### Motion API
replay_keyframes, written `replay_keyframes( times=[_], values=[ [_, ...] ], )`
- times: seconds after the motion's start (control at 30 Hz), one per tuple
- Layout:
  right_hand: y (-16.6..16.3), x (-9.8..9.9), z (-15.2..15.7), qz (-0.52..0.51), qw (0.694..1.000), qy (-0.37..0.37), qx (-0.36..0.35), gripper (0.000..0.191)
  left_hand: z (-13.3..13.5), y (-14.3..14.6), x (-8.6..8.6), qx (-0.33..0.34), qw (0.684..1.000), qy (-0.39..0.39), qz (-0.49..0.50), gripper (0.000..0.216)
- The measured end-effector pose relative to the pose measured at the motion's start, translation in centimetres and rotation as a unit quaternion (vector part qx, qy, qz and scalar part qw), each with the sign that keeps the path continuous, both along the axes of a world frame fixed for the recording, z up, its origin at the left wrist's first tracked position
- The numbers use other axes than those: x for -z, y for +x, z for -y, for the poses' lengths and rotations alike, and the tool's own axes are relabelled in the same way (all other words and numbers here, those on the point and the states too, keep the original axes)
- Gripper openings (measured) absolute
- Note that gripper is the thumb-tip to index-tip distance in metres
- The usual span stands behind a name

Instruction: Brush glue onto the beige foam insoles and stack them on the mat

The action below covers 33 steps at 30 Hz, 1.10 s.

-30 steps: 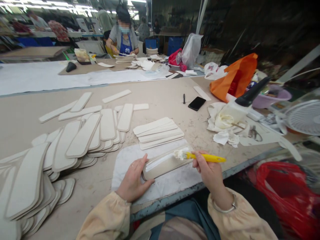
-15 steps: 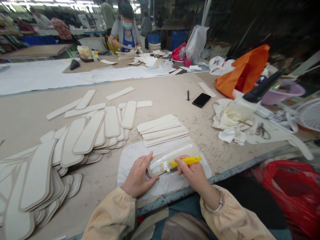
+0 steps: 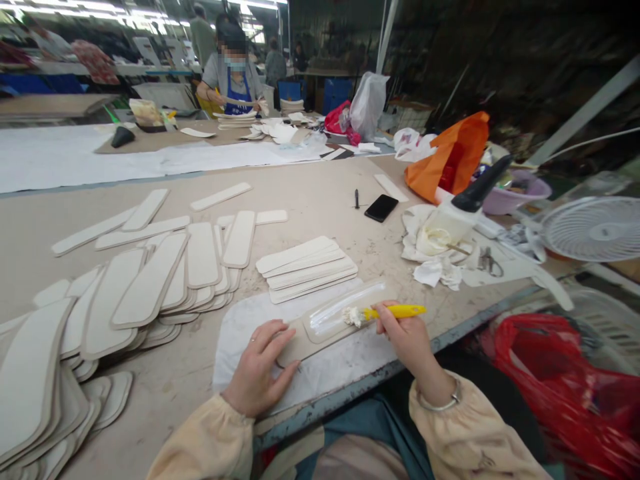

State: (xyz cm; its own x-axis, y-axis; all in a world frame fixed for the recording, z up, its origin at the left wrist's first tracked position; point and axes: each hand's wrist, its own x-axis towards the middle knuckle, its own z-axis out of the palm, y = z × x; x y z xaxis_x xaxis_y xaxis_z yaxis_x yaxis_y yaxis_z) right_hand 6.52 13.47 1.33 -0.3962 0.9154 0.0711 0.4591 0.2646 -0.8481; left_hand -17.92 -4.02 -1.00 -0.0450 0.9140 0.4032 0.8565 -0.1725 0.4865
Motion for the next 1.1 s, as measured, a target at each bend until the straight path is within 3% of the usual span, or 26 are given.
replay_keyframes(
  times=[0.13,0.3,0.47,0.83,1.1],
  values=[
    [-0.9,0.2,0.8,-0.031,0.999,-0.028,-0.021,0.041,-0.2,0.3,-0.5,0.045,0.998,0.032,0.001,0.030],
    [-1.7,0.5,1.4,-0.047,0.997,-0.050,-0.040,0.042,-0.5,0.4,-0.4,0.056,0.998,0.016,-0.026,0.031],
    [-1.5,0.3,1.0,-0.034,0.998,-0.023,-0.044,0.047,-0.8,0.3,0.1,0.058,0.996,0.036,-0.060,0.025],
    [3.2,1.2,-4.3,0.077,0.987,0.099,0.099,0.046,-1.0,-0.1,0.1,0.083,0.993,0.021,-0.076,0.026],
    [3.1,0.7,-3.0,0.000,0.977,0.171,0.126,0.030,-1.0,0.0,0.3,0.081,0.992,0.026,-0.089,0.029]
  ],
)
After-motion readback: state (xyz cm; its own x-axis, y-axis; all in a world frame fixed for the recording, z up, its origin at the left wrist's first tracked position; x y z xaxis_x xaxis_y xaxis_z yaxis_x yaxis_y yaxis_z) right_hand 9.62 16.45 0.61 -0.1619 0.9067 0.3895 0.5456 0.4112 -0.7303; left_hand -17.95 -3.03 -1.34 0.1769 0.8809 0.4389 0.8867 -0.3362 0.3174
